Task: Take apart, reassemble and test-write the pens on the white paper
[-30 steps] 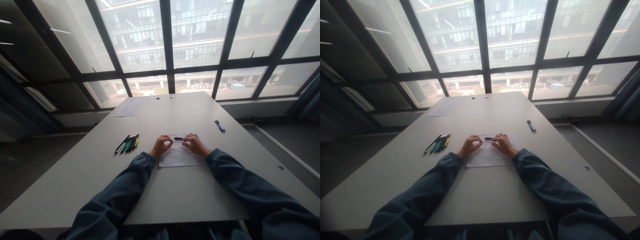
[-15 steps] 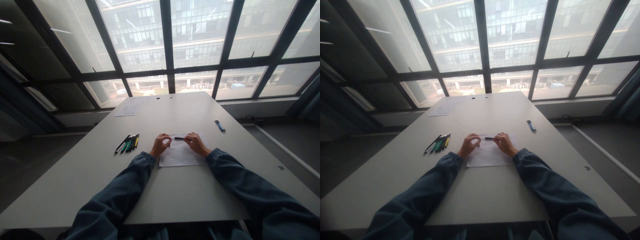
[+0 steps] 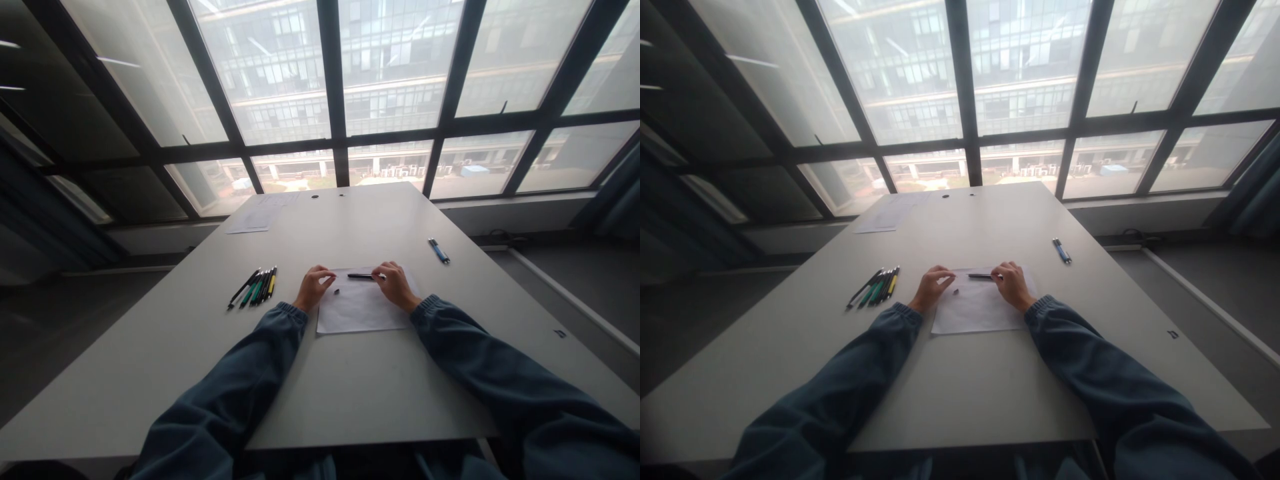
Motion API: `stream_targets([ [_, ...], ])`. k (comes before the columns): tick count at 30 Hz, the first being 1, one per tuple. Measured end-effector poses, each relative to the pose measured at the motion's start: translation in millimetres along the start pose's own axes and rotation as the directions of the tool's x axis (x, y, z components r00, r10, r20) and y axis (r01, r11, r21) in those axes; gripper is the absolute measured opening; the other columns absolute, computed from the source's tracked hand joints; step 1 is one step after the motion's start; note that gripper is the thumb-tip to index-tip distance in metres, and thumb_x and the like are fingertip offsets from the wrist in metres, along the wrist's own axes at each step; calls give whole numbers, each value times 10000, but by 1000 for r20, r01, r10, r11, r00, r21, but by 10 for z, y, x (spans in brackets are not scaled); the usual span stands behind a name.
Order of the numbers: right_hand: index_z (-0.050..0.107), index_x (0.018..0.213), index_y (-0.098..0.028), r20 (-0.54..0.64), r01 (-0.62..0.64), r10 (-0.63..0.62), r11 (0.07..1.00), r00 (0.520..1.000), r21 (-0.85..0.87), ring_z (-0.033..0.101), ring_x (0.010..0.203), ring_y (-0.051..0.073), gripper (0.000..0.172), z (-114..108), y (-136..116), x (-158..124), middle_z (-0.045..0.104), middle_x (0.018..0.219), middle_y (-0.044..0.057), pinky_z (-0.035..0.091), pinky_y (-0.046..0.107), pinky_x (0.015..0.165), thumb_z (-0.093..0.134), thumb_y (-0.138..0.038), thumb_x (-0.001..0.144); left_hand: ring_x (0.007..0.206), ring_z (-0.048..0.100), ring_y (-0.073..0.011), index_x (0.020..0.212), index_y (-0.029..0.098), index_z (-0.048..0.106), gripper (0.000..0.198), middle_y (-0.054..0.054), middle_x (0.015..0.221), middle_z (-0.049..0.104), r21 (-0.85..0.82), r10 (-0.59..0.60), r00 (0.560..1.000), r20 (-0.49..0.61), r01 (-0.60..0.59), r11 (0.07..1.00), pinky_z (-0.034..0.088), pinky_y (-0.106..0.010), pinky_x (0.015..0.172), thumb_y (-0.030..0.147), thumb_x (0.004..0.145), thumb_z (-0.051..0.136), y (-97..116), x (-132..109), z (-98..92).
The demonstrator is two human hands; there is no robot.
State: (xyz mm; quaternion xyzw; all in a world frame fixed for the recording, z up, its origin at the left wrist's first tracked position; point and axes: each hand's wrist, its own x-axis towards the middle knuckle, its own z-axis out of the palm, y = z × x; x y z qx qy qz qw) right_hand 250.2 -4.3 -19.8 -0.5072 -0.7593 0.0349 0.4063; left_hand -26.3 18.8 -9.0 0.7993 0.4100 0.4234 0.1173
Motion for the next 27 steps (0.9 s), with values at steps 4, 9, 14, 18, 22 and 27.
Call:
stream_targets([
  [4,728,791,-224,25,-8,8,1000,1000,10,565,873,224,115,1,16,-2,686,862,49,413,344,814,658,-160,856,747,600,-172,848,219,773,79,-35,776,655,20,-42,999,34,42,999,495,-312,729,259,824,709,-60,-13,22],
  [9,734,801,-225,34,6,-7,999,999,34,576,863,217,116,-6,5,-2,687,858,44,420,339,812,662,-151,853,734,596,-164,863,209,768,84,-32,769,656,-18,-23,1000,9,23,1000,494,-306,724,251,827,706,5,-11,30],
  [14,739,806,-228,40,19,-21,999,999,50,591,853,216,126,-5,0,1,698,841,44,425,342,819,653,-150,856,778,610,-170,857,208,757,102,-42,805,666,-50,-1,999,-33,-1,999,502,-296,702,277,851,681,123,-14,23],
  [18,739,800,-226,31,24,-25,998,999,52,592,848,215,133,-15,-13,0,702,836,44,432,345,821,646,-151,858,773,613,-159,879,207,743,113,-41,828,665,-58,-9,1000,-25,8,998,486,-268,638,270,872,650,171,-23,26],
  [22,739,800,-223,28,29,-31,998,999,57,593,850,220,140,-21,-30,3,702,834,54,439,350,813,632,-162,866,755,595,-146,992,216,733,169,-37,834,639,-67,-10,1000,-26,8,998,494,-263,649,226,900,592,169,-23,36],
  [27,734,801,-221,23,30,-31,997,999,69,594,844,216,132,-19,-37,10,700,832,49,442,345,812,635,-164,867,755,588,-138,969,205,730,181,-39,842,612,-82,-23,1000,-13,22,996,488,-239,626,217,914,558,183,-21,42],
])
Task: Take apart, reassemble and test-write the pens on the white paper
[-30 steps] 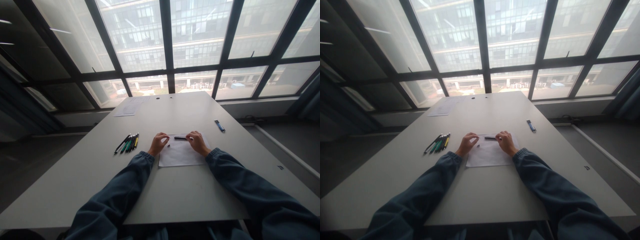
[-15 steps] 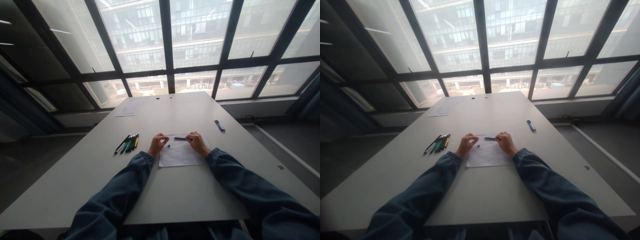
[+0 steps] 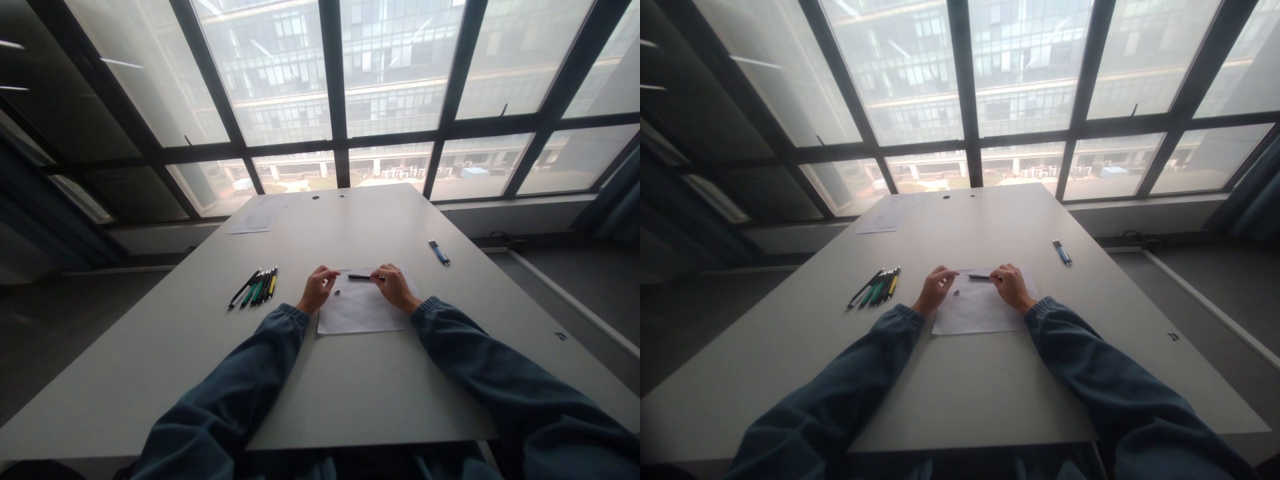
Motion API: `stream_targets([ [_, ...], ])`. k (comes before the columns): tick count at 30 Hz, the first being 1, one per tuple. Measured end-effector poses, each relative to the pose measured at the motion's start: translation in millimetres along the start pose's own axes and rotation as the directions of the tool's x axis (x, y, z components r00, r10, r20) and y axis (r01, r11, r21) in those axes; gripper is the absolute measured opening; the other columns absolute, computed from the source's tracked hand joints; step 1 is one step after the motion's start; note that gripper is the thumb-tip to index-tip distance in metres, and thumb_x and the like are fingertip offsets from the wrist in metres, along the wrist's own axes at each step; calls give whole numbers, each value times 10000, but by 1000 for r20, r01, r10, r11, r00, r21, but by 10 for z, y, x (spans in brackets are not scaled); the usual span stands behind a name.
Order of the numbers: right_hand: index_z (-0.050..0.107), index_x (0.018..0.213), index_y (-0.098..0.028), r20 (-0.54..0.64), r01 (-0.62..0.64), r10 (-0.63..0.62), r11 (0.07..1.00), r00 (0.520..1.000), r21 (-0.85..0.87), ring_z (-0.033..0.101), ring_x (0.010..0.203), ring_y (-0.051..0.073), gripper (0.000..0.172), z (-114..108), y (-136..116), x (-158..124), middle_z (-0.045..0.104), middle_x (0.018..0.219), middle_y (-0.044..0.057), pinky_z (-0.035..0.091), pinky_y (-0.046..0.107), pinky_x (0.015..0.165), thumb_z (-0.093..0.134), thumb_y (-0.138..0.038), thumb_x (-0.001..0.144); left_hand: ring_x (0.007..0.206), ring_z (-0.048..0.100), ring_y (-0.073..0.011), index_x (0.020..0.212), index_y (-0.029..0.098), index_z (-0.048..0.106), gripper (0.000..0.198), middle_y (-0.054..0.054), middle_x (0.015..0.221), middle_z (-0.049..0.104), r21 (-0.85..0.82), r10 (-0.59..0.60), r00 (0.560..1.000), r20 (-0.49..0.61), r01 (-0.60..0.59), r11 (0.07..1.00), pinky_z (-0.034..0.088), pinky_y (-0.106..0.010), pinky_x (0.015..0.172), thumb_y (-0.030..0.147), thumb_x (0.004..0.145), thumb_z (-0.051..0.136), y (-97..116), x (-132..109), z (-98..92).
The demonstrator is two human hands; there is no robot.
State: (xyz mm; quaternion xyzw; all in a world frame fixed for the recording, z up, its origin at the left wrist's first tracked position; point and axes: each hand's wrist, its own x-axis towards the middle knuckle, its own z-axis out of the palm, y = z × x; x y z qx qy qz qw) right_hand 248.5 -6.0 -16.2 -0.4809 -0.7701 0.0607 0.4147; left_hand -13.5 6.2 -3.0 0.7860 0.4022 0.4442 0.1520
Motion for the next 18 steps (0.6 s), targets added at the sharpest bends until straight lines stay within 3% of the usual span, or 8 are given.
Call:
stream_targets([
  [10,730,818,-218,-7,38,-37,997,999,61,595,841,213,133,-7,-39,-3,690,828,52,462,345,805,625,-156,872,744,620,-148,857,188,692,204,-38,819,689,-47,17,1000,17,-16,999,510,-268,661,374,900,622,22,-1,-7],
  [18,731,837,-217,3,65,-66,989,998,129,585,851,220,140,-4,-43,-2,686,841,63,476,353,806,606,-212,900,762,643,-159,866,198,722,180,-48,842,721,-69,40,999,17,-38,997,519,-285,667,361,887,648,90,-10,-1],
])
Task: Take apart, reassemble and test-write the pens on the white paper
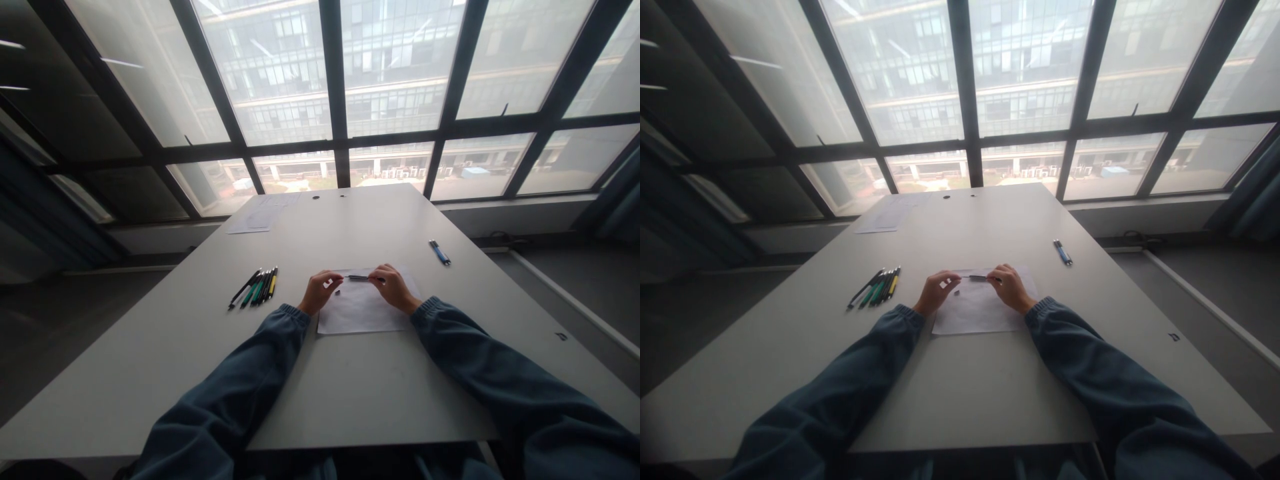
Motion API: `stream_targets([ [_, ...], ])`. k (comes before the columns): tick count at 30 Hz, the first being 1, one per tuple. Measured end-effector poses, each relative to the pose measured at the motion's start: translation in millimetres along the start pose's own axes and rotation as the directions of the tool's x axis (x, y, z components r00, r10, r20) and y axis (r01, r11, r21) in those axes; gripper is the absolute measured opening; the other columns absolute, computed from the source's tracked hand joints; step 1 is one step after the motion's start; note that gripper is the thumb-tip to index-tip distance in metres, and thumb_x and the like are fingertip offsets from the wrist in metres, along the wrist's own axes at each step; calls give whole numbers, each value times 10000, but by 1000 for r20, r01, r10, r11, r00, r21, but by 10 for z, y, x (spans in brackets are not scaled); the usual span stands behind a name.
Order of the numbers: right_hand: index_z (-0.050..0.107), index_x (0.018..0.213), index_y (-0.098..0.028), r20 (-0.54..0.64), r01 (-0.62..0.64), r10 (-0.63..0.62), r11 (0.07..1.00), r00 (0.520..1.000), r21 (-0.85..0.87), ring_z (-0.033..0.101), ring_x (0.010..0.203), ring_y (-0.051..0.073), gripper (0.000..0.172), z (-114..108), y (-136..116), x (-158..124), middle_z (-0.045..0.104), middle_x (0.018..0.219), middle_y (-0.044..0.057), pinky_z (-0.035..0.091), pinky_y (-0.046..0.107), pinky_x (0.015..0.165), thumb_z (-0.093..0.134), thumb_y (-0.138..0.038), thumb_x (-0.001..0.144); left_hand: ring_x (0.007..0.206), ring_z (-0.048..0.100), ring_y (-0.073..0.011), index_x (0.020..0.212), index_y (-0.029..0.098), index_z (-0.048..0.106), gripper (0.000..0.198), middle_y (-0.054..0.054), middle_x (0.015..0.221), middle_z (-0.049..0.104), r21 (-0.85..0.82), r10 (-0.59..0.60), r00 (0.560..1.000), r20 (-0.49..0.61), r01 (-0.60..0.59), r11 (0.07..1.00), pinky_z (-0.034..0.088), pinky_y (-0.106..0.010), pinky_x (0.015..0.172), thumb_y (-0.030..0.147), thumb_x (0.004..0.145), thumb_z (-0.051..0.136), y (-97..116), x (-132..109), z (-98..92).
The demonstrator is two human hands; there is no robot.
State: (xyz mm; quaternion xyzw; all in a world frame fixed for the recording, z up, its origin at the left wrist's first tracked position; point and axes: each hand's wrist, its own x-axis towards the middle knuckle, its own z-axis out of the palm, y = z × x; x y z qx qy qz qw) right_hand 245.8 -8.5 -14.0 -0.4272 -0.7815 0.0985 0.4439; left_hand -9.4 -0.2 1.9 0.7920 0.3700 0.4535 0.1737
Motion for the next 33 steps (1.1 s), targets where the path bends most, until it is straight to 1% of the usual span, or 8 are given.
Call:
stream_targets([
  [7,726,829,-215,-14,1,0,1000,1000,18,586,843,216,134,-21,-35,11,684,835,60,481,351,800,610,-196,893,739,636,-154,845,192,710,197,-39,803,713,37,-18,999,-30,20,999,511,-280,661,366,894,632,-28,-4,-2],
  [13,731,849,-215,10,14,-14,1000,1000,19,596,858,214,134,-15,-32,7,688,852,63,484,344,802,611,-219,907,746,631,-155,860,190,712,208,-45,817,710,3,-11,1000,-4,11,1000,502,-278,660,376,897,627,-1,1,-6],
  [18,729,830,-210,-23,61,-60,997,998,54,588,825,211,123,-9,-21,8,682,817,60,485,347,776,628,-213,900,746,625,-147,856,180,717,191,-43,814,709,1,2,1000,8,-2,1000,496,-263,651,348,895,635,18,7,-9],
  [22,726,827,-213,-42,100,-98,993,994,58,579,814,209,109,-2,-16,14,675,807,57,481,349,766,641,-206,895,754,623,-146,870,181,725,163,-44,830,712,14,8,1000,24,-8,1000,492,-260,654,319,895,641,5,-1,-5],
  [27,721,824,-214,-45,121,-118,991,992,60,579,821,209,108,-3,-38,19,672,812,55,481,351,764,641,-200,896,761,623,-152,890,190,732,170,-49,854,716,40,19,998,66,-22,999,501,-265,654,331,898,638,-22,-10,-1],
  [33,720,840,-217,-22,144,-142,986,990,86,581,843,208,110,6,-42,10,672,826,55,485,350,770,632,-216,906,768,622,-155,924,191,745,187,-55,859,718,31,35,996,84,-38,999,497,-265,656,345,895,644,-47,-9,1],
])
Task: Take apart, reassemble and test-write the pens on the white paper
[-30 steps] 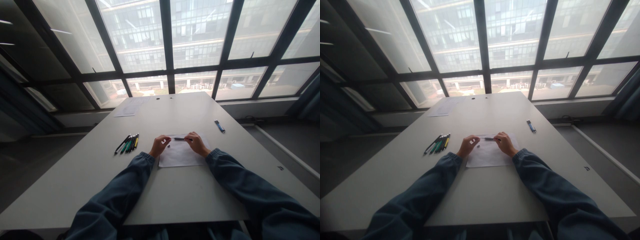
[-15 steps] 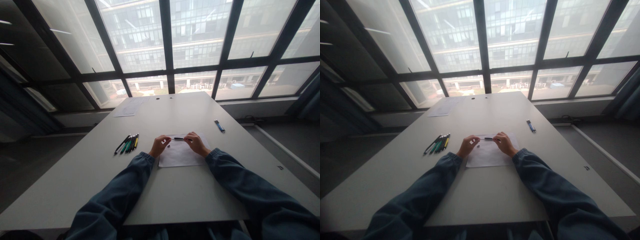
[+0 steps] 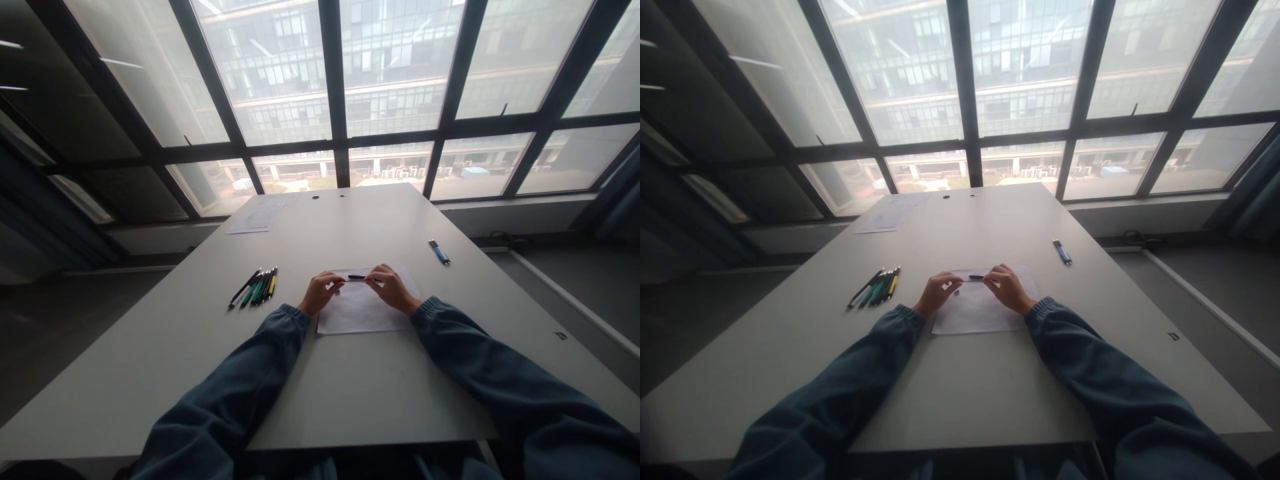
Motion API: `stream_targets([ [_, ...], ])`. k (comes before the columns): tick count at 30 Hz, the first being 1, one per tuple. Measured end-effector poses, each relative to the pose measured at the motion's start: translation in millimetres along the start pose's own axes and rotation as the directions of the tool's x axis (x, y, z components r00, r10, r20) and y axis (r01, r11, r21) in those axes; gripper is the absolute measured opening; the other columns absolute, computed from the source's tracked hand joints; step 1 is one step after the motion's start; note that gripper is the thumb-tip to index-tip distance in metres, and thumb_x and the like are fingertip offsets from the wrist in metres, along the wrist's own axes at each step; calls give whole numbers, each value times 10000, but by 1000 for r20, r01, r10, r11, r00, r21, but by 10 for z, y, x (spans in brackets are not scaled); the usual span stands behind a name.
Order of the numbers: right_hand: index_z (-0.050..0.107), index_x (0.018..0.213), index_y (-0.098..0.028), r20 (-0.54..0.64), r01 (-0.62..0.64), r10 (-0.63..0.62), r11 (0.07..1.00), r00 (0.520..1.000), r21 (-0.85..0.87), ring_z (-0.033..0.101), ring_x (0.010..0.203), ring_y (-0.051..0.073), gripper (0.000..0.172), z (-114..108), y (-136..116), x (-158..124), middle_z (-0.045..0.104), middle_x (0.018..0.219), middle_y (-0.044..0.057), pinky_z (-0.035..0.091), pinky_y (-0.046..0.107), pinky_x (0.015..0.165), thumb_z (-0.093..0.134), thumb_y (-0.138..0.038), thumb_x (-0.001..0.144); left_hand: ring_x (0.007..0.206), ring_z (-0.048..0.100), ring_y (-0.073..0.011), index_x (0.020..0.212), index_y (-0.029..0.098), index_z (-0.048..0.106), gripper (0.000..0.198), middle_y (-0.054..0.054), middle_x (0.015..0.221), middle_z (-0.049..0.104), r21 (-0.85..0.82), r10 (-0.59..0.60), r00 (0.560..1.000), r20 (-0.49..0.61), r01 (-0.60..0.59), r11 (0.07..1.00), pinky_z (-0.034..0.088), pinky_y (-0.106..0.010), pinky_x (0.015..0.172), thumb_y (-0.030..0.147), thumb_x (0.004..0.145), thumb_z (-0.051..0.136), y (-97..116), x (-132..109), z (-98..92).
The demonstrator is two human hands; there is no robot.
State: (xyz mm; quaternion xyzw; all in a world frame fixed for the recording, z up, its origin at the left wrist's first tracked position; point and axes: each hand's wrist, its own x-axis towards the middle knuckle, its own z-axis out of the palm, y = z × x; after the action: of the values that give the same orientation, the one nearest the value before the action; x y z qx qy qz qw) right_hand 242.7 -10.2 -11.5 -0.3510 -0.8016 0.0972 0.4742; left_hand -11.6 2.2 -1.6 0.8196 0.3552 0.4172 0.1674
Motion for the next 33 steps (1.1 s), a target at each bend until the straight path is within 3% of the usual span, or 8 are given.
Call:
stream_targets([
  [11,719,848,-216,77,76,-73,996,994,-40,581,818,210,129,-5,-61,3,670,804,62,487,366,774,611,-215,917,782,646,-165,902,194,765,187,-58,824,725,-9,68,997,24,-68,998,522,-300,751,345,891,655,24,-2,12],
  [18,714,813,-214,134,108,-99,993,986,-58,587,793,202,135,-9,-107,12,665,779,58,482,345,762,618,-198,907,778,661,-165,940,197,760,158,-64,863,740,-47,109,994,31,-107,993,541,-302,733,310,884,665,27,-6,37],
  [28,720,815,-210,152,92,-85,995,985,-45,594,800,201,127,-5,-84,2,669,786,61,486,335,759,628,-192,899,706,648,-138,952,188,748,176,-57,851,743,-36,81,997,-14,-82,996,547,-270,679,327,864,688,89,-8,37],
  [33,726,831,-214,150,67,-64,998,987,-15,600,808,204,120,10,-65,-5,672,798,63,490,335,752,631,-203,904,740,660,-149,1001,186,730,220,-64,857,744,-62,71,997,29,-69,996,549,-291,707,339,845,706,105,-6,28],
])
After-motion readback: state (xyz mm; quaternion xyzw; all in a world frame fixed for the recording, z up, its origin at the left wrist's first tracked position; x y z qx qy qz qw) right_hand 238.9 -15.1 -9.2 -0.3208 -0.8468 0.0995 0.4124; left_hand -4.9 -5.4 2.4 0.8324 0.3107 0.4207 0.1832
